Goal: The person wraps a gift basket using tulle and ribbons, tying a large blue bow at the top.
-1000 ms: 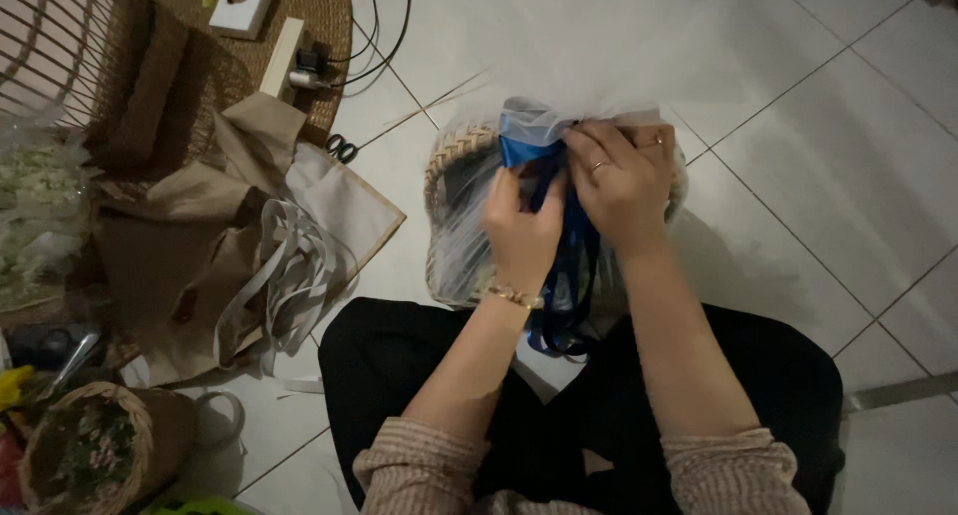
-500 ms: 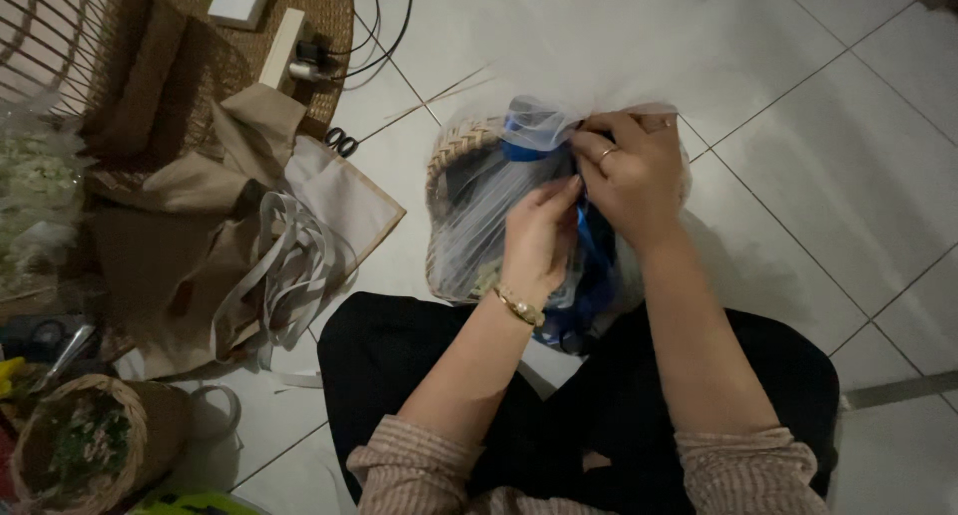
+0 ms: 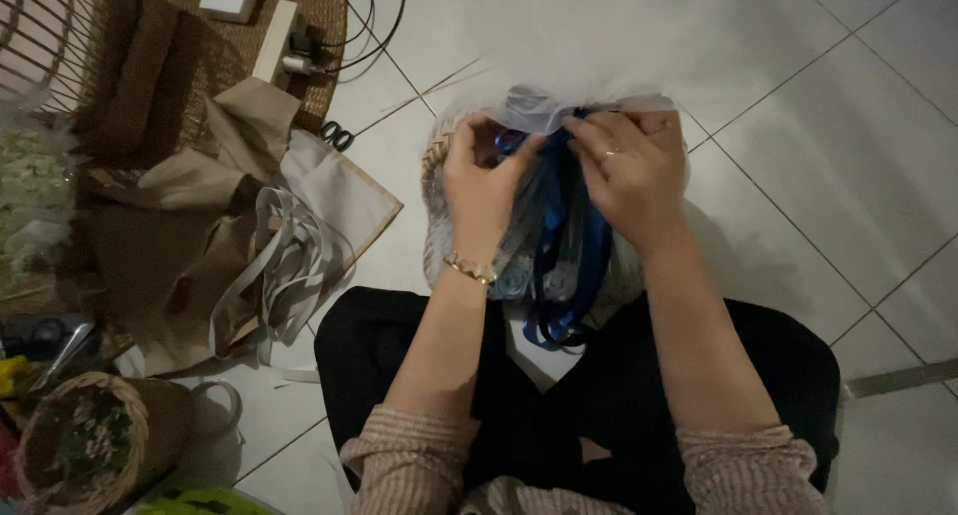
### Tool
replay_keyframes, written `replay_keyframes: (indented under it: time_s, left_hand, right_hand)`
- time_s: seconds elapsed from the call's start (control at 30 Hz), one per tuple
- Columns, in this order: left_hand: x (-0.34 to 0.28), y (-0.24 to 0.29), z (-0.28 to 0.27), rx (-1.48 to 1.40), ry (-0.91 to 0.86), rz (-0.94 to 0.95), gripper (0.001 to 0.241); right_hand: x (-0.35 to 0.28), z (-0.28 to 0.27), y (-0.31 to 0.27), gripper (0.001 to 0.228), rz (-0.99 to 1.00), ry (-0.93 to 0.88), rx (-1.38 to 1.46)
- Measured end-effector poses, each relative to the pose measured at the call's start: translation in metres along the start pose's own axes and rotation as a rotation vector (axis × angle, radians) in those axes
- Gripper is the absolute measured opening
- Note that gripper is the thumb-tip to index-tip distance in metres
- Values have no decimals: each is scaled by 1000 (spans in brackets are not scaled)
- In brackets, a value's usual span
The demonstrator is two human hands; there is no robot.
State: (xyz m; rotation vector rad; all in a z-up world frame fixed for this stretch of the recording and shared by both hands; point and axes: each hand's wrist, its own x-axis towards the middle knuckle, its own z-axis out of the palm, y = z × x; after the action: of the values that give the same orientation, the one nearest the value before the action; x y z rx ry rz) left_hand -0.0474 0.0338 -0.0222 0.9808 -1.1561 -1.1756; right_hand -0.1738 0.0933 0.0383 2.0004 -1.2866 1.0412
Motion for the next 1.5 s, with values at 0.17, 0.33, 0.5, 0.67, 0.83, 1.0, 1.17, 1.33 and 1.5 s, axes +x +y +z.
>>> replay_keyframes:
  time_s: [0.17,0.33,0.5,0.67,0.83,1.0,1.17,1.33,1.5]
  left_hand:
    - [-2,5,-3,7,-60,76,40]
    - [-2,-6,-2,102,-134,211,59]
    - [-2,13,3,167,-66,207,33]
    - [-10,33,8,158,-43,169,33]
    - [-7,20,14,170,-16,146,23]
    - [-10,26,15,165,5,82,20]
    - [-9,31,16,126,-25,46,13]
    - [-10,25,18,111,-25,83,12]
    - [-7,21,20,112,10,94,13]
  right_hand:
    - [-37,-17,1,20,637,256,275]
    - [-73,-2,13,36,1061,269,612]
    - [-39,0,-9,42,1316,248,665]
    - [-19,9,-18,40,1404,310,616]
    - [-30,23,-13,32,1422,427,703]
    - [-6,17,-28,37,1406,456,623]
    - [-44,35,-2,24,1209,376,481]
    - [-42,35,1,22,1179,363,393]
    - [-43,32,4,22,1192,357,396]
